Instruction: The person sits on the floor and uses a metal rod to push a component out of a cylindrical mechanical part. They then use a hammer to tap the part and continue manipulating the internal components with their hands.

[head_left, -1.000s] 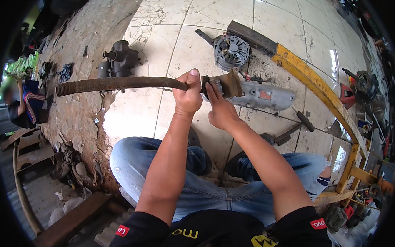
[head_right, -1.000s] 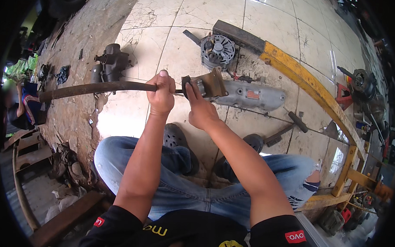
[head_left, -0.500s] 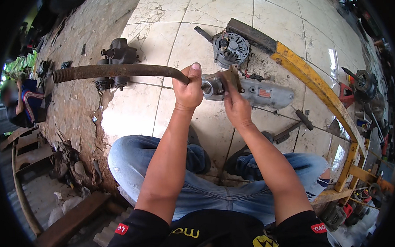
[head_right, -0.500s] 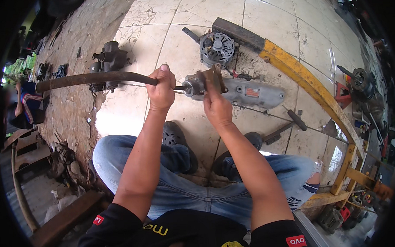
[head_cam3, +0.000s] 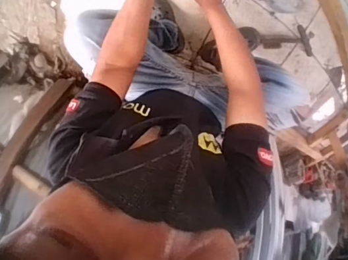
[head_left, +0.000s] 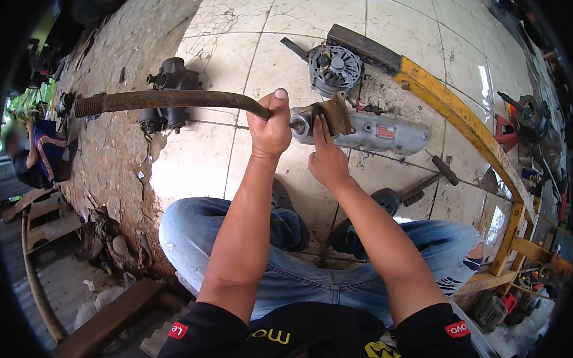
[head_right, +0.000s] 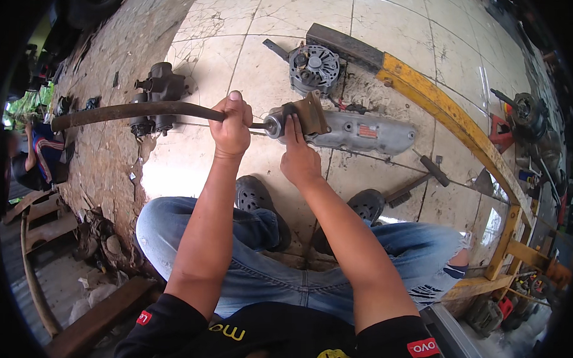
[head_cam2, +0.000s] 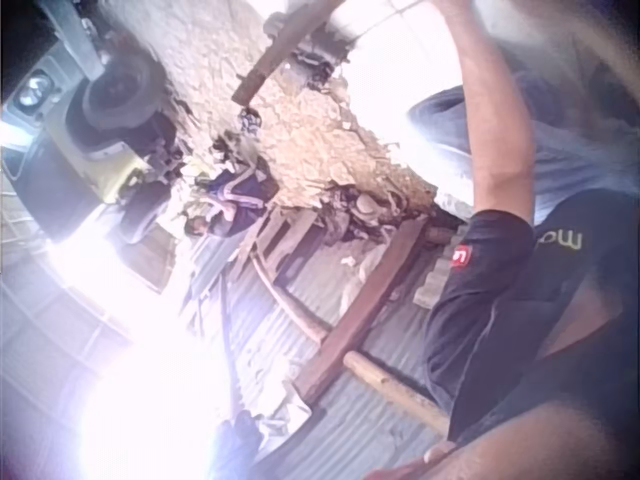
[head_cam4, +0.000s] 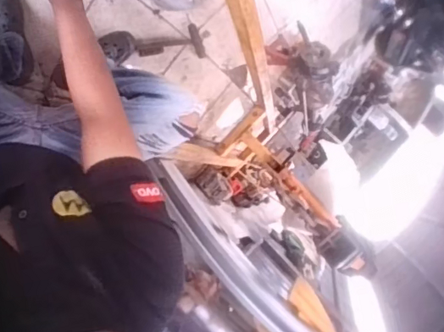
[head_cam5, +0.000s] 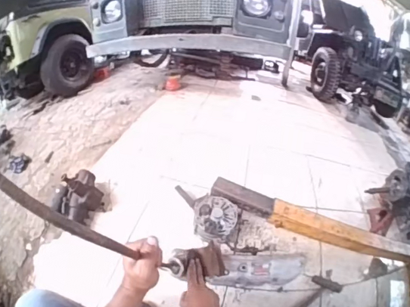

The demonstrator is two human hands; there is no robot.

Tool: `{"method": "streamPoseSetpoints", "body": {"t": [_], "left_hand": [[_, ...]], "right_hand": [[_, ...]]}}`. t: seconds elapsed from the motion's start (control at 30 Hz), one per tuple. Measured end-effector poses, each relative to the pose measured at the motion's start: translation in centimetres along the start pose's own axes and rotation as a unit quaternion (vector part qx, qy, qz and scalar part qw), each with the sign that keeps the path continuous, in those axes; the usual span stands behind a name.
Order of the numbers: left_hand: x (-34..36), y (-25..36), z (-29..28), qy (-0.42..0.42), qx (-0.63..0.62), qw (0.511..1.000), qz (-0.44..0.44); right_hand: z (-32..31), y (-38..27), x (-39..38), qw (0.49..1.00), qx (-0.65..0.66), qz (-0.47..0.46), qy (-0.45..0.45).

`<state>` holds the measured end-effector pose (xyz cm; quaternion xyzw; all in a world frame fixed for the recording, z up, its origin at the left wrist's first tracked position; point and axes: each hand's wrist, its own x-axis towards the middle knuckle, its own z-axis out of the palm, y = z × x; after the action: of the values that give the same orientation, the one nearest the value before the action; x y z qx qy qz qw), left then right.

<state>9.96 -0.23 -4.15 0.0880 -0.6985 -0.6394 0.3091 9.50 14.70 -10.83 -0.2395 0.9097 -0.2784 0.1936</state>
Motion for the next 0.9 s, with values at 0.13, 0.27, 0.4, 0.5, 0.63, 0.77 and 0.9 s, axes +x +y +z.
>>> {"method": "streamPoseSetpoints", "body": {"t": [0.13, 0.27, 0.4, 0.5, 0.63, 0.77, 0.9], "left_hand": [[-0.2, 0.2, 0.5, -0.007, 0.0, 1.0, -0.003], [-0.3, 0.3, 0.3, -0.015, -0.019, 1.0, -0.016], [-0.2, 0.1, 0.3, 0.001, -0.006, 1.0, -0.008], [-0.1, 0.2, 0.1, 0.004, -0.025, 1.0, -0.018], [-0.2, 0.1, 0.4, -0.009, -0.005, 1.0, -0.013], [0.0, 0.5, 0.6, -0.02, 0.005, 1.0, -0.008], [0.0, 0.3, 0.6, -0.001, 0.009, 1.0, -0.013]], "right_hand": [[1.4, -1.3, -0.4, 0.997, 0.056, -0.006, 0.055], [0.6, -0.5, 0.2, 0.997, 0.068, 0.011, 0.034], [0.9, -1.7, -0.3, 0.998, 0.047, -0.008, 0.035], [-0.4, -0.7, 0.2, 1.0, 0.01, -0.025, 0.006], [0.1, -0.5, 0.1, 0.999, 0.026, -0.022, 0.029], [-1.2, 0.0, 1.4, 0.996, -0.016, -0.078, 0.024], [-0.7, -0.1, 3.3, 0.993, -0.028, -0.103, 0.055]]}}
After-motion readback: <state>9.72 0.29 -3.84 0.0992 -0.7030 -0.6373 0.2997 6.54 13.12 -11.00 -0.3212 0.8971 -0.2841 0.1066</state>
